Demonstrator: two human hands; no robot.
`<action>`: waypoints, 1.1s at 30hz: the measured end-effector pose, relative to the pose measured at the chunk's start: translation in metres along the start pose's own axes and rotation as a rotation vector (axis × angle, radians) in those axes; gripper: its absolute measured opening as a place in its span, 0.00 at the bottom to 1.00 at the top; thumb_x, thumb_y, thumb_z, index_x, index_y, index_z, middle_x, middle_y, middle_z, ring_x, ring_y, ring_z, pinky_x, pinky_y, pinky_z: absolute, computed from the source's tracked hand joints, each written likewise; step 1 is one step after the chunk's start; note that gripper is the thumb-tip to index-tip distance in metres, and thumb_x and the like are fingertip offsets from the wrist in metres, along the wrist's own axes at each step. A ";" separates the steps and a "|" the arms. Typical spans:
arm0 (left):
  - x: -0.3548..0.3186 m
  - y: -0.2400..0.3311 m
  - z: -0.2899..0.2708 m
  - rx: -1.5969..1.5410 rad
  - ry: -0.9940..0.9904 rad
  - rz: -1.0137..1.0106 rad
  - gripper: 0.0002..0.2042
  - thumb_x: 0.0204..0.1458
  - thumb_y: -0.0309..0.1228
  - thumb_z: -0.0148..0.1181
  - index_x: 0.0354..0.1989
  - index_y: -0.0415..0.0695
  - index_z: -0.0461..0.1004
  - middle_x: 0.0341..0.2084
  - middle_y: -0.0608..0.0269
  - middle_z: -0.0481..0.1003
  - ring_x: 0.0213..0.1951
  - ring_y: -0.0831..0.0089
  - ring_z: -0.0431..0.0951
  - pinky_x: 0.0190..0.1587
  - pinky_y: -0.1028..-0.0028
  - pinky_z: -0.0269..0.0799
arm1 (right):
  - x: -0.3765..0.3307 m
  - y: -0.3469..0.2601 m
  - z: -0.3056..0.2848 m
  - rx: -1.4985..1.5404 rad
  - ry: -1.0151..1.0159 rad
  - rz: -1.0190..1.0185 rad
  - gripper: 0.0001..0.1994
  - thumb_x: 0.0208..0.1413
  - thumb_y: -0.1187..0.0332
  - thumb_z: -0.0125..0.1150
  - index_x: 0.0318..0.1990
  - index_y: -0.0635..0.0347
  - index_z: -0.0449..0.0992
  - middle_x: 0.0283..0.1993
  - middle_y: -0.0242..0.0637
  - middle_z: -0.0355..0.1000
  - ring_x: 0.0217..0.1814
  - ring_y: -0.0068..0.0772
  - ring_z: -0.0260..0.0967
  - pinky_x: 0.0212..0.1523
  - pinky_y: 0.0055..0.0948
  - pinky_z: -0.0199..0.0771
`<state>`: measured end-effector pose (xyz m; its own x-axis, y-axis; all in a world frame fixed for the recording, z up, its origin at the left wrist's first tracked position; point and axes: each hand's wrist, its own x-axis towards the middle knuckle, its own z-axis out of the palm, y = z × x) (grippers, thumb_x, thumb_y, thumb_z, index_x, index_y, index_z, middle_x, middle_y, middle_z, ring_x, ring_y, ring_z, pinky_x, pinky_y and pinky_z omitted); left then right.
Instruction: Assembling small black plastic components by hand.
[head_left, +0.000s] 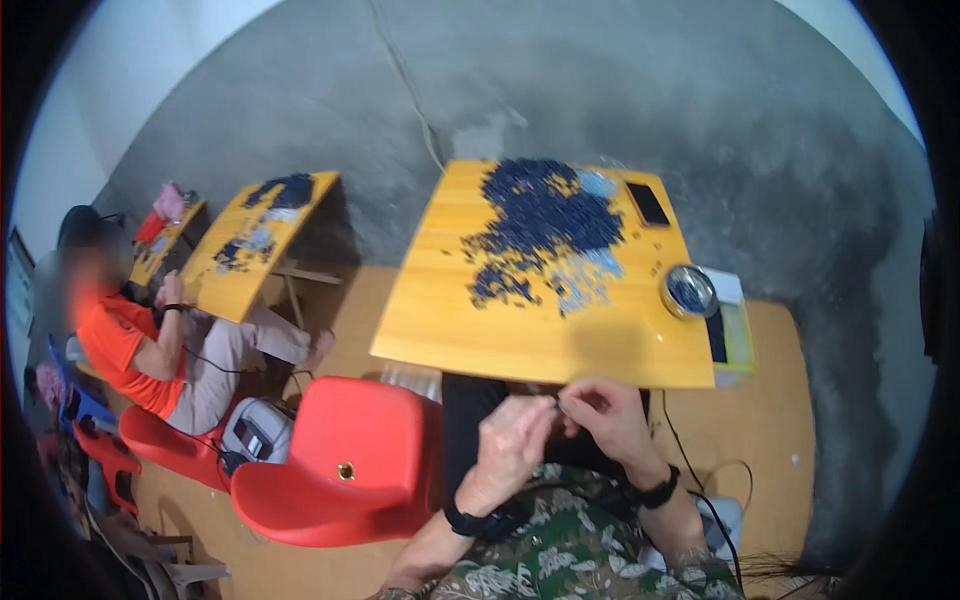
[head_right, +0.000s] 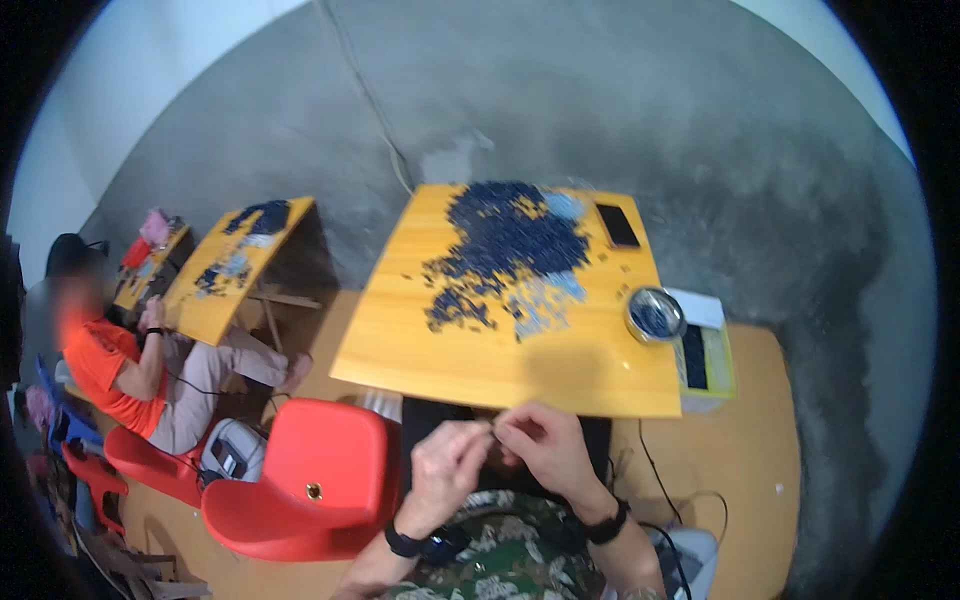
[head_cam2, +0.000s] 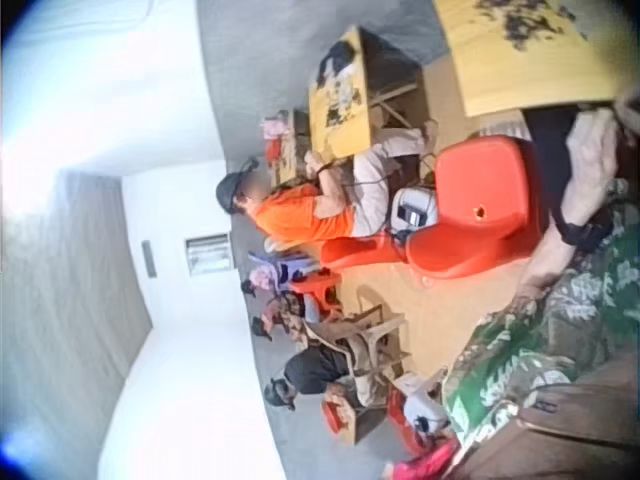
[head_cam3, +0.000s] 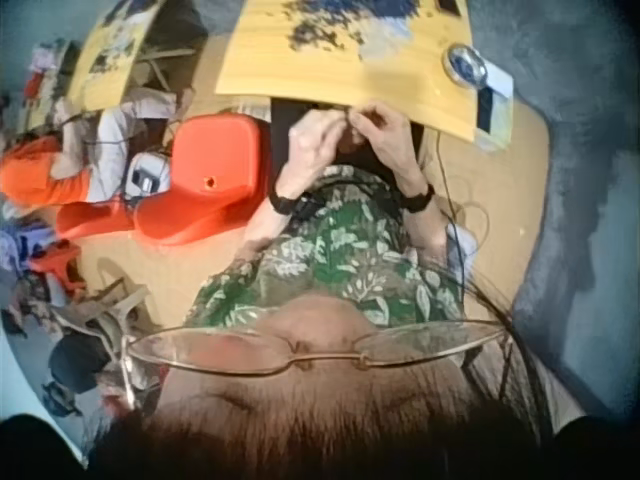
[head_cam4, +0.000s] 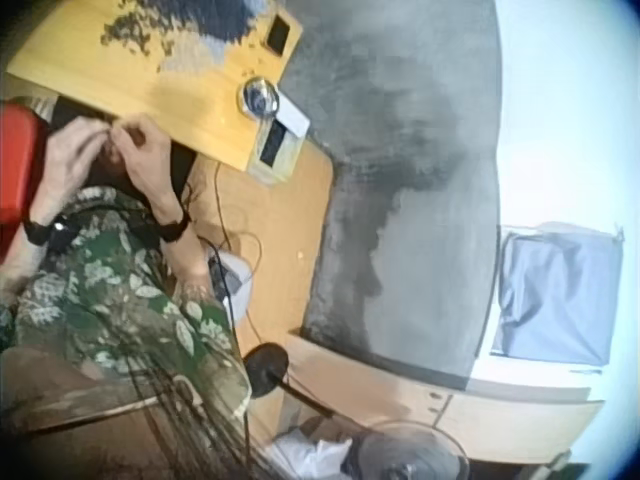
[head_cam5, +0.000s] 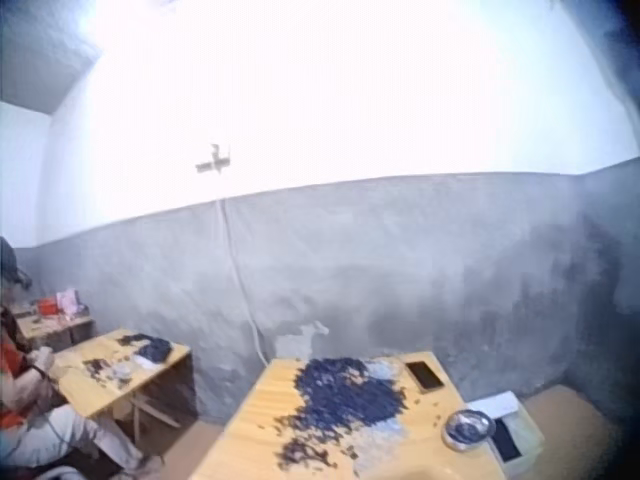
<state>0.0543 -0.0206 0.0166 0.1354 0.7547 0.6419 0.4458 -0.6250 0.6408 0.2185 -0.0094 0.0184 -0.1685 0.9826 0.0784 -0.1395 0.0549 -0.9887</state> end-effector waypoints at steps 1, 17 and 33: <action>0.002 0.001 -0.006 0.019 -0.003 -0.012 0.07 0.47 0.19 0.63 0.36 0.36 0.77 0.29 0.51 0.78 0.31 0.57 0.80 0.34 0.68 0.76 | -0.001 -0.002 0.001 0.057 -0.046 -0.019 0.04 0.59 0.73 0.61 0.37 0.64 0.77 0.28 0.30 0.73 0.27 0.16 0.70 0.28 0.17 0.73; 0.014 0.011 -0.006 -0.001 0.055 -0.045 0.06 0.48 0.18 0.63 0.35 0.36 0.77 0.29 0.51 0.78 0.33 0.56 0.80 0.36 0.66 0.75 | 0.009 -0.007 -0.003 0.248 -0.055 0.060 0.09 0.60 0.67 0.62 0.37 0.65 0.78 0.26 0.31 0.74 0.24 0.17 0.71 0.24 0.17 0.75; 0.011 0.010 -0.001 -0.095 0.033 -0.069 0.09 0.47 0.19 0.65 0.38 0.38 0.79 0.37 0.53 0.79 0.40 0.59 0.80 0.42 0.68 0.76 | 0.019 0.003 -0.017 0.543 -0.334 0.307 0.10 0.59 0.65 0.62 0.37 0.64 0.76 0.25 0.28 0.69 0.22 0.17 0.65 0.22 0.17 0.66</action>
<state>0.0600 -0.0186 0.0309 0.0778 0.7907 0.6073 0.3673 -0.5890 0.7198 0.2318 0.0123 0.0149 -0.5564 0.8277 -0.0732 -0.4897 -0.3978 -0.7758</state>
